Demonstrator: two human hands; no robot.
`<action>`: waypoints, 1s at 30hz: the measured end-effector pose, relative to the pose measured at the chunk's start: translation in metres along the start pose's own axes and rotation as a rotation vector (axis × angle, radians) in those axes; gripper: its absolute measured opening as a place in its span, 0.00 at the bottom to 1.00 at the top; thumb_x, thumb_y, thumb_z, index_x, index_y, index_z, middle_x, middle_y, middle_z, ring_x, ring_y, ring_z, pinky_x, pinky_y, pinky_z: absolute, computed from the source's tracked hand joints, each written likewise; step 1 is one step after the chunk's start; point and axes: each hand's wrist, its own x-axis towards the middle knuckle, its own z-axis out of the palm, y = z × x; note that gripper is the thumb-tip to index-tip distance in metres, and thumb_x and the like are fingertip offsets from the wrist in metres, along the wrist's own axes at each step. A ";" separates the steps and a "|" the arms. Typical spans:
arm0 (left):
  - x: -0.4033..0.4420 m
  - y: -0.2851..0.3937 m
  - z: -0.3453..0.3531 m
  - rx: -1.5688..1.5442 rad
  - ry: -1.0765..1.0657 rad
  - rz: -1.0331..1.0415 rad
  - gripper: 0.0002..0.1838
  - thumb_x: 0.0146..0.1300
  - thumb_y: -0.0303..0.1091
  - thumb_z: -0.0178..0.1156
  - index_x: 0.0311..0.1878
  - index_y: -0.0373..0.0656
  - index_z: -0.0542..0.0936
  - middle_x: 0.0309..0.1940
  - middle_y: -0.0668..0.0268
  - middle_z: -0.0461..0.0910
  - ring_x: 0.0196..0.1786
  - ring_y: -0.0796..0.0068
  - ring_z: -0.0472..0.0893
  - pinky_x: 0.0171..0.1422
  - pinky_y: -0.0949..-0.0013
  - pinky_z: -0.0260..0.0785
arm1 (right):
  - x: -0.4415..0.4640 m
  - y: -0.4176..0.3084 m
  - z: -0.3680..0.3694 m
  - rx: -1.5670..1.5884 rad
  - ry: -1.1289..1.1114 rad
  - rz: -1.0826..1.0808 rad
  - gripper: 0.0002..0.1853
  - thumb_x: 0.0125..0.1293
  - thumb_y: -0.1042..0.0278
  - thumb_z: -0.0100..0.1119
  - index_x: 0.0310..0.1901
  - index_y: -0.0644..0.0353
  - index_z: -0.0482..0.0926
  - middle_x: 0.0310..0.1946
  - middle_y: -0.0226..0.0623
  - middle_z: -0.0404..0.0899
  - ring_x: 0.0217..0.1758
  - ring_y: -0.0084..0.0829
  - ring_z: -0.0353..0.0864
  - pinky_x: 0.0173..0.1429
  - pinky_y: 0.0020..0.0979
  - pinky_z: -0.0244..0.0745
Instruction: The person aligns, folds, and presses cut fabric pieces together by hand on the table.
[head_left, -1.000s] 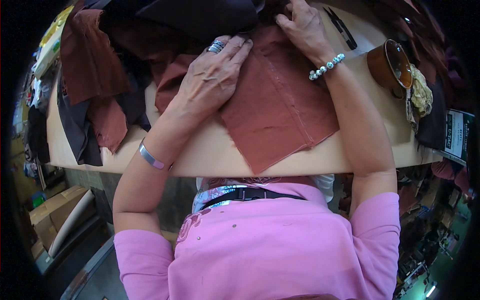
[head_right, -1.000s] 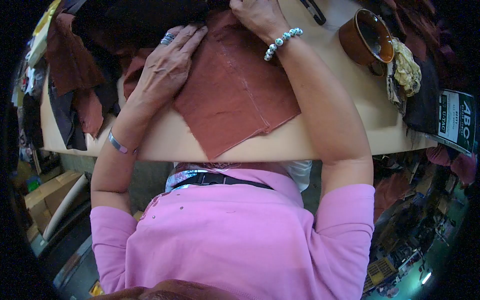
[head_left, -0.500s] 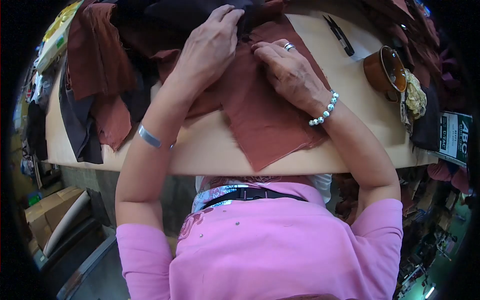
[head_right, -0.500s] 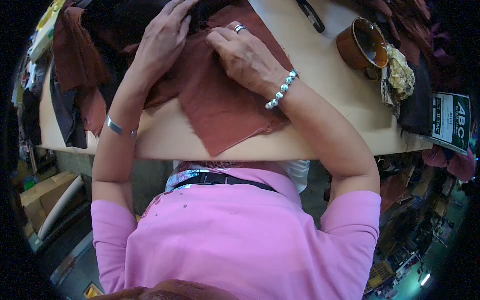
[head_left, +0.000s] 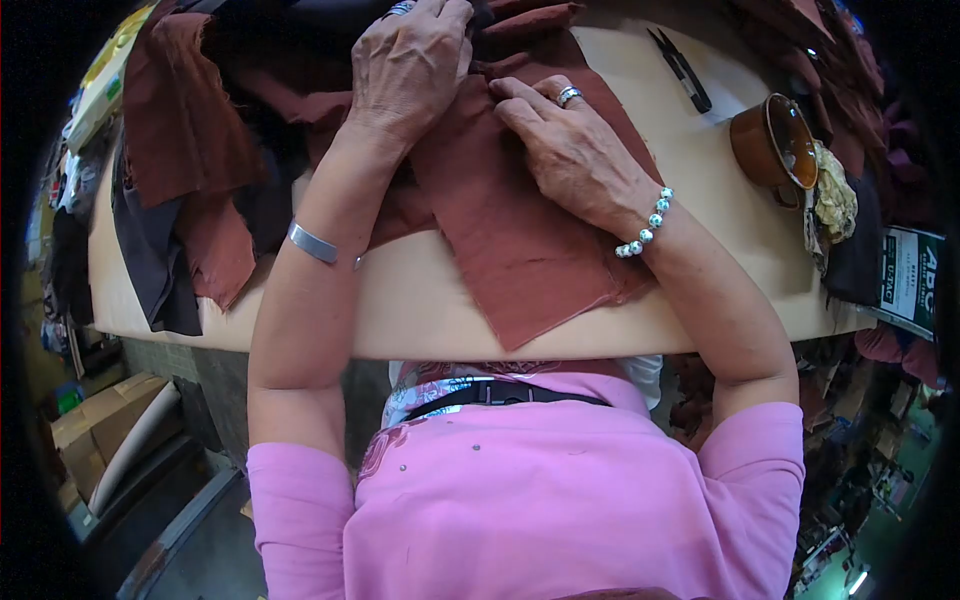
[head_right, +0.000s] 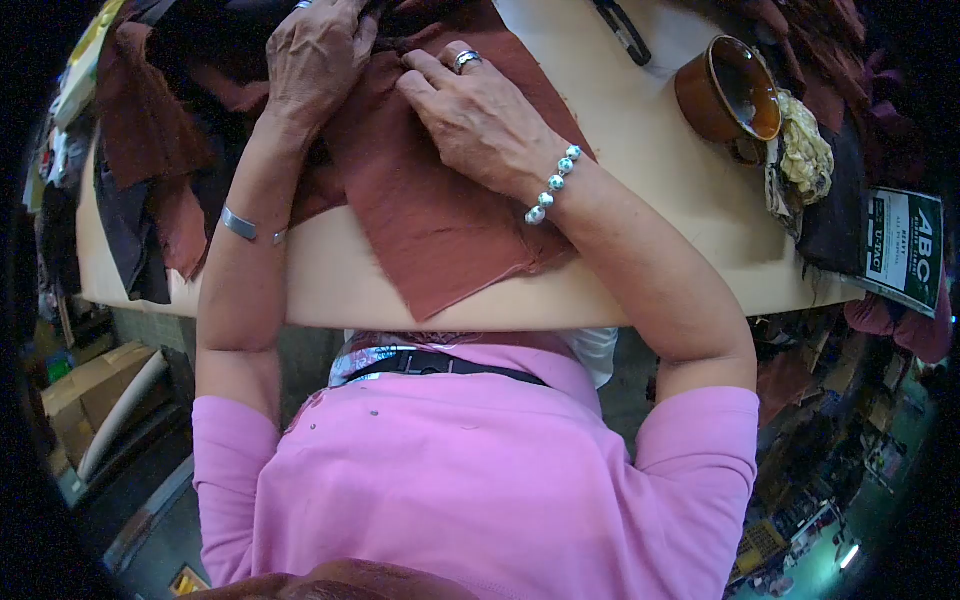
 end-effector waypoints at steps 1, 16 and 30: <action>0.000 0.001 -0.001 0.010 -0.011 0.005 0.05 0.51 0.28 0.57 0.31 0.41 0.73 0.29 0.58 0.74 0.35 0.57 0.76 0.40 0.60 0.70 | 0.000 0.001 0.000 -0.014 -0.009 -0.002 0.13 0.52 0.78 0.51 0.42 0.64 0.71 0.47 0.46 0.73 0.46 0.44 0.72 0.54 0.36 0.71; -0.005 0.007 -0.002 -0.133 -0.113 -0.145 0.07 0.53 0.29 0.57 0.34 0.38 0.74 0.33 0.55 0.75 0.40 0.54 0.76 0.46 0.58 0.70 | 0.018 0.000 0.003 -0.059 -0.118 0.088 0.14 0.50 0.77 0.53 0.41 0.65 0.72 0.44 0.45 0.72 0.48 0.45 0.73 0.48 0.40 0.75; -0.006 0.000 0.006 -0.074 -0.118 -0.179 0.12 0.56 0.36 0.58 0.40 0.39 0.75 0.38 0.55 0.76 0.43 0.52 0.75 0.50 0.55 0.69 | 0.021 0.000 0.001 -0.020 -0.166 0.150 0.15 0.50 0.76 0.52 0.43 0.65 0.71 0.44 0.47 0.73 0.49 0.47 0.73 0.50 0.41 0.75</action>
